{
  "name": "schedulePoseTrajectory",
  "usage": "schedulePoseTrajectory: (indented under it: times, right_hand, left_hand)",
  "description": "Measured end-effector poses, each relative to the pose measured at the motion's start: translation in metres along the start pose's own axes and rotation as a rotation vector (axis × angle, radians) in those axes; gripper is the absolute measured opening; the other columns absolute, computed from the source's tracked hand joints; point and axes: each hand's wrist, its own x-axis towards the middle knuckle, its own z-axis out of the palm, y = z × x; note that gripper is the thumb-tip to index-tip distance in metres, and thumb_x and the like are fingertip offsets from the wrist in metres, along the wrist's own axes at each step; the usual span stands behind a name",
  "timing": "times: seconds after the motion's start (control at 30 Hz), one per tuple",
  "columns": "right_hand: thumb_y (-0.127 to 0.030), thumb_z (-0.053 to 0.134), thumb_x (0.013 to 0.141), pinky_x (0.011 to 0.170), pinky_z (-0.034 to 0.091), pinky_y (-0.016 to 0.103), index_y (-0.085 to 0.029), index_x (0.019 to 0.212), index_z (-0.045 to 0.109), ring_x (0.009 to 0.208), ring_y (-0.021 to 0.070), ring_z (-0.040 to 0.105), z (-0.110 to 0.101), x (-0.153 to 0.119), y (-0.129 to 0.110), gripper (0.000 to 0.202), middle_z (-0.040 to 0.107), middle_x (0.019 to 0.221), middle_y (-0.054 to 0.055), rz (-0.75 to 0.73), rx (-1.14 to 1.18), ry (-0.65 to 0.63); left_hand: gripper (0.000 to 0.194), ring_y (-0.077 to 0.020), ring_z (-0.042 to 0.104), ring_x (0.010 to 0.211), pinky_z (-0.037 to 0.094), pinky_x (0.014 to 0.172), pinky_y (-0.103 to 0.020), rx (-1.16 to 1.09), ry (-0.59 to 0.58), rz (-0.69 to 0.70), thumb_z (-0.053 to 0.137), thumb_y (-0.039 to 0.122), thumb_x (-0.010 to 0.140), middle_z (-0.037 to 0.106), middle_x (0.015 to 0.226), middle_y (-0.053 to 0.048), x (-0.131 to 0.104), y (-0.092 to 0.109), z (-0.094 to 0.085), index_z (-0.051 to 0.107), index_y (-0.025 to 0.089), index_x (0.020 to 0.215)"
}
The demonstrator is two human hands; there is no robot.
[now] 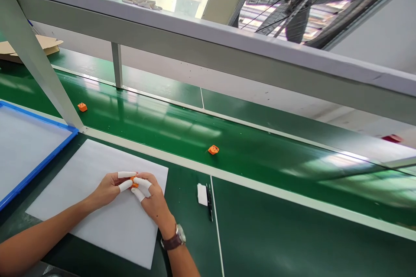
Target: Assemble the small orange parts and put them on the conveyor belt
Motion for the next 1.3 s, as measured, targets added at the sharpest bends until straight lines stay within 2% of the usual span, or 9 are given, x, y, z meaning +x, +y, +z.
schedulePoseTrajectory:
  times: [0.13, 0.27, 0.4, 0.63, 0.93, 1.1, 1.3]
  right_hand:
    - [-0.035, 0.072, 0.088, 0.096, 0.058, 0.045, -0.028, 0.127, 0.061, 0.105, 0.0222, 0.069, -0.004, 0.0, 0.001, 0.042, 0.069, 0.121, 0.007, 0.358, 0.351, 0.009]
    - [-0.04, 0.079, 0.081, 0.104, 0.053, 0.048, -0.026, 0.127, 0.062, 0.115, 0.0254, 0.067, -0.003, 0.002, 0.002, 0.051, 0.071, 0.123, 0.006, 0.504, 0.482, -0.017]
    - [-0.041, 0.082, 0.077, 0.103, 0.054, 0.048, -0.026, 0.128, 0.062, 0.111, 0.026, 0.068, -0.002, 0.003, 0.002, 0.057, 0.073, 0.117, 0.006, 0.53, 0.471, 0.012]
    - [-0.041, 0.081, 0.079, 0.099, 0.056, 0.046, -0.027, 0.123, 0.064, 0.107, 0.0251, 0.069, 0.001, 0.003, -0.003, 0.049, 0.073, 0.115, 0.005, 0.513, 0.448, 0.034]
    - [-0.042, 0.083, 0.076, 0.102, 0.054, 0.047, -0.025, 0.127, 0.062, 0.108, 0.0248, 0.069, -0.003, 0.001, 0.003, 0.057, 0.073, 0.117, 0.006, 0.537, 0.458, 0.023]
    - [-0.041, 0.079, 0.08, 0.104, 0.052, 0.05, -0.025, 0.135, 0.057, 0.108, 0.0239, 0.069, -0.012, 0.004, -0.002, 0.062, 0.072, 0.118, 0.007, 0.509, 0.474, -0.04]
    - [-0.044, 0.083, 0.075, 0.101, 0.054, 0.05, -0.023, 0.128, 0.062, 0.103, 0.0254, 0.07, -0.003, 0.005, -0.001, 0.06, 0.073, 0.113, 0.007, 0.522, 0.437, 0.037]
  left_hand:
    - [0.034, -0.0271, 0.065, 0.122, 0.052, 0.108, -0.043, 0.007, -0.016, 0.01, 0.067, 0.034, 0.087, 0.068, 0.133, -0.002, -0.001, -0.001, 0.001, 0.072, 0.024, 0.119]
    - [0.036, -0.0259, 0.061, 0.127, 0.05, 0.111, -0.042, 0.042, -0.065, 0.04, 0.063, 0.03, 0.089, 0.063, 0.139, -0.001, -0.002, -0.004, 0.002, 0.069, 0.026, 0.124]
    - [0.035, -0.0251, 0.06, 0.128, 0.05, 0.111, -0.04, 0.115, -0.081, 0.078, 0.06, 0.028, 0.092, 0.062, 0.141, 0.001, -0.004, -0.005, 0.002, 0.068, 0.028, 0.126]
    - [0.038, -0.0246, 0.058, 0.13, 0.049, 0.112, -0.04, 0.16, -0.124, 0.141, 0.057, 0.024, 0.093, 0.059, 0.144, 0.0, -0.005, -0.005, 0.003, 0.065, 0.027, 0.13]
    - [0.034, -0.0245, 0.065, 0.122, 0.055, 0.105, -0.039, 0.236, -0.035, 0.143, 0.058, 0.025, 0.09, 0.066, 0.136, -0.002, -0.004, -0.006, 0.007, 0.069, 0.025, 0.122]
    - [0.03, -0.0242, 0.069, 0.113, 0.057, 0.102, -0.039, 0.225, -0.024, 0.128, 0.059, 0.03, 0.089, 0.069, 0.131, -0.002, -0.002, -0.002, 0.009, 0.071, 0.025, 0.116]
    - [0.033, -0.0259, 0.066, 0.12, 0.054, 0.106, -0.042, 0.175, -0.044, 0.087, 0.063, 0.033, 0.088, 0.07, 0.128, -0.004, -0.002, -0.002, 0.005, 0.069, 0.024, 0.119]
